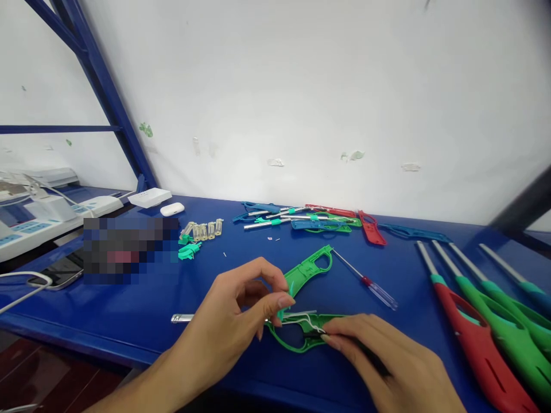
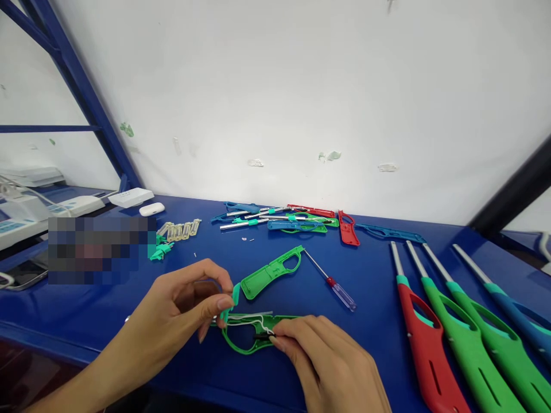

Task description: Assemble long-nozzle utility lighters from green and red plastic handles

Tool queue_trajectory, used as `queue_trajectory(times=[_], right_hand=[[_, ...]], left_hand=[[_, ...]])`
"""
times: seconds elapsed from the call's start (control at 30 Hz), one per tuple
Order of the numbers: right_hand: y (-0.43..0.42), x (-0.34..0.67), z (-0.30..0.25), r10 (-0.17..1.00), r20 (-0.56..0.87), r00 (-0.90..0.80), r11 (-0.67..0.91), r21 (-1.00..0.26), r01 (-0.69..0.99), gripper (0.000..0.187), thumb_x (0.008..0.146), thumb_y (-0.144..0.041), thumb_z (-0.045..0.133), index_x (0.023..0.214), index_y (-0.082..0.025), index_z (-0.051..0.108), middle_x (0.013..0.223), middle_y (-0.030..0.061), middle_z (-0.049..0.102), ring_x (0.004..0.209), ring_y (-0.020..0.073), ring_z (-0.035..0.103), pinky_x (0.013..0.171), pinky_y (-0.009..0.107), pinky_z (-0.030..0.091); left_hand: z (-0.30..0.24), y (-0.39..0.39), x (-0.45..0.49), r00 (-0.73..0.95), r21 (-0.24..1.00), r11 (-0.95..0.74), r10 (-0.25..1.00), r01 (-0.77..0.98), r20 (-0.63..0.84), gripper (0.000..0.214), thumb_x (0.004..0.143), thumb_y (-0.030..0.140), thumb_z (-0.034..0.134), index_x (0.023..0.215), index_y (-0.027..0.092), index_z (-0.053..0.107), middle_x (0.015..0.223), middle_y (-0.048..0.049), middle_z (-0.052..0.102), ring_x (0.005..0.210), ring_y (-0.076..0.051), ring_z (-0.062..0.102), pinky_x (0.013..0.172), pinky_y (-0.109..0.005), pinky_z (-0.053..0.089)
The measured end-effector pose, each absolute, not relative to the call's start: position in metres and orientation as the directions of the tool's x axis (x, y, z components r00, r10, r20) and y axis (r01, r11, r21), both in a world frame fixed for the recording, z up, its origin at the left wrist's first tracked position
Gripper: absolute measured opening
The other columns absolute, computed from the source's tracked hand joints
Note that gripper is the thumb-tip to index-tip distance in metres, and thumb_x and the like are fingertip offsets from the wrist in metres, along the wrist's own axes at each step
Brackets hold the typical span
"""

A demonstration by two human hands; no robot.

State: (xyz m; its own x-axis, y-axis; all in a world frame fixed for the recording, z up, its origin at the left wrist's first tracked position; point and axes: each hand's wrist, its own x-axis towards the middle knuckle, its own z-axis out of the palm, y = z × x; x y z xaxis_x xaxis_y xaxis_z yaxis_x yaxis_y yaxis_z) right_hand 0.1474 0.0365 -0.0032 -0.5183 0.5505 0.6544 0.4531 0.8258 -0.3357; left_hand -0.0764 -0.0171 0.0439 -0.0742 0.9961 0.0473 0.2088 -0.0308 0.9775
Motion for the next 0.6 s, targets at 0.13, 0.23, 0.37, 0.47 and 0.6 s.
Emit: queue_trajectory(times=[0.13,0.23,0.37,0.47,0.6], right_hand=[[0.0374,0.1473,-0.0032,0.545,0.659,-0.519,0.828,-0.325,0.456,0.038,0.109,-0.05,0.043,0.092,-0.03,0.072,0.084,-0.01,0.081,0.07,0.0085,0.077,0.07,0.014,0.06],[0.0379,0.1481,-0.0024,0.552,0.652,-0.519,0.823,-0.33,0.462,0.04,0.109,-0.05,0.043,0.09,-0.03,0.073,0.083,-0.009,0.081,0.07,0.0093,0.078,0.069,0.015,0.06],[0.0368,0.1487,-0.0021,0.566,0.643,-0.516,0.816,-0.348,0.462,0.04,0.109,-0.048,0.044,0.09,-0.029,0.074,0.084,-0.0071,0.081,0.07,0.011,0.078,0.068,0.017,0.061],[0.0361,0.1475,-0.0026,0.57,0.63,-0.527,0.815,-0.353,0.459,0.038,0.109,-0.046,0.045,0.092,-0.029,0.074,0.086,-0.0061,0.081,0.072,0.0118,0.078,0.069,0.017,0.062],[0.0364,0.1463,-0.0026,0.574,0.63,-0.523,0.813,-0.36,0.458,0.039,0.109,-0.046,0.044,0.091,-0.028,0.074,0.084,-0.0048,0.081,0.071,0.0118,0.078,0.069,0.016,0.062]], left_hand=[[0.0452,-0.0194,-0.0788,-0.037,0.935,-0.112,0.991,0.337,0.132,0.009,0.096,0.031,0.066,0.094,0.024,0.073,0.085,0.0021,0.069,0.069,-0.012,0.06,0.06,-0.021,0.048],[0.0442,-0.0209,-0.08,0.01,0.863,-0.228,0.968,0.451,0.251,0.017,0.1,0.024,0.06,0.097,0.03,0.075,0.098,0.0029,0.07,0.088,-0.013,0.064,0.076,-0.023,0.049],[0.0409,-0.022,-0.0793,0.033,0.846,-0.25,0.963,0.472,0.267,0.018,0.102,0.023,0.059,0.102,0.032,0.075,0.102,0.0037,0.07,0.09,-0.013,0.065,0.08,-0.024,0.05],[0.039,-0.0229,-0.0783,0.011,0.856,-0.208,0.973,0.473,0.23,0.014,0.099,0.026,0.064,0.107,0.032,0.074,0.104,0.0038,0.072,0.085,-0.013,0.066,0.077,-0.025,0.053],[0.0389,-0.0226,-0.0776,-0.002,0.844,-0.229,0.965,0.485,0.263,0.013,0.096,0.024,0.068,0.106,0.031,0.074,0.101,0.0034,0.073,0.082,-0.013,0.067,0.075,-0.025,0.055]])
